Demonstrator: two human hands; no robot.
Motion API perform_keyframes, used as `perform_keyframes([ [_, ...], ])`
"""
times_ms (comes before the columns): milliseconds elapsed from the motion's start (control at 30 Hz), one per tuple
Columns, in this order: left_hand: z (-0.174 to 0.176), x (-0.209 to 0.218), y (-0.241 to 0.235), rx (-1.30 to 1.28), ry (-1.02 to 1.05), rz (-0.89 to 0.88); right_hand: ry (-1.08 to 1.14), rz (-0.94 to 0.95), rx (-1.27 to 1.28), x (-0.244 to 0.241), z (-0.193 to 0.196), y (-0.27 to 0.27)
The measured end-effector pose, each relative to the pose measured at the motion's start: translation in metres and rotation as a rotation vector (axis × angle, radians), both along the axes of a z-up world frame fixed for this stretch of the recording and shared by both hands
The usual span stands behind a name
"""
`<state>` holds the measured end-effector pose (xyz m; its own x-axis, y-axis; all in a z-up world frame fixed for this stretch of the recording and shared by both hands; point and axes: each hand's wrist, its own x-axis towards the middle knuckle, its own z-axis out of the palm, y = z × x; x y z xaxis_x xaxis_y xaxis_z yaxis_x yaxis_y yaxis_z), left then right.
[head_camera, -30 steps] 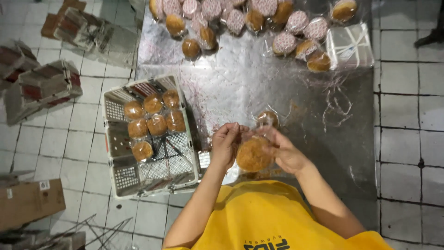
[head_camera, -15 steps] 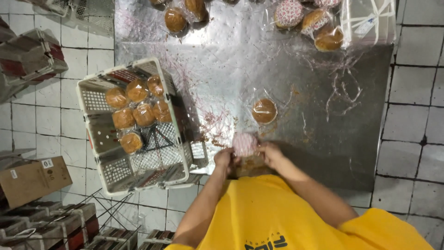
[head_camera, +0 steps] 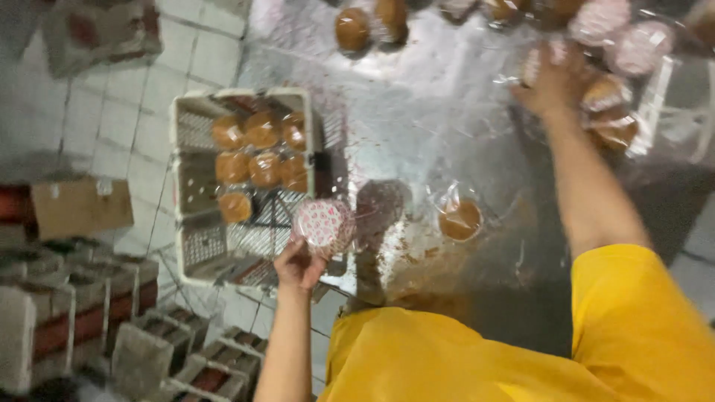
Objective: The person picks up individually wrapped buns from a metal table and places them into a white plastic basket. The person handles the buns one at a time, arranging them in rows within the basket.
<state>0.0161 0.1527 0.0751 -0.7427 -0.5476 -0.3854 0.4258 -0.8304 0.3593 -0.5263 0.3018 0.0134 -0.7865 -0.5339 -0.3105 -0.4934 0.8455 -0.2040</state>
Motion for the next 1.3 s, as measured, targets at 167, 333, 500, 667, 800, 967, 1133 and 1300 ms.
perform_keyframes([
  [167,0.046,0.041,-0.063,-0.490,-0.515,0.137,0.124,0.244,0.231,0.001,-0.032,-0.017],
  [333,0.025,0.035,-0.102,-1.504,-1.483,-0.409,-0.230,0.128,-0.349,0.144,-0.001,-0.002],
  [500,-0.094,0.051,-0.129,-1.931,-1.792,-0.700,-1.388,-0.780,-0.944,0.313,0.032,0.045],
  [667,-0.072,0.046,-0.134,-1.672,-1.541,-0.880,-1.325,-0.823,-1.026,0.396,0.042,0.062],
  [800,0.025,0.048,-0.112,-0.895,-0.805,-0.499,-0.852,-0.358,-0.962,0.436,0.127,0.003],
  [967,0.023,0.075,-0.102,-0.339,-0.060,-0.764,-0.095,0.540,-0.441,0.462,0.206,-0.049],
  [1133,0.042,0.085,-0.106,-0.466,0.129,-0.483,-0.553,0.140,-0.887,0.508,0.189,-0.081],
  [1300,0.066,0.106,-0.116,-0.481,0.106,-0.338,-0.312,0.082,-0.640,0.537,0.206,-0.097],
])
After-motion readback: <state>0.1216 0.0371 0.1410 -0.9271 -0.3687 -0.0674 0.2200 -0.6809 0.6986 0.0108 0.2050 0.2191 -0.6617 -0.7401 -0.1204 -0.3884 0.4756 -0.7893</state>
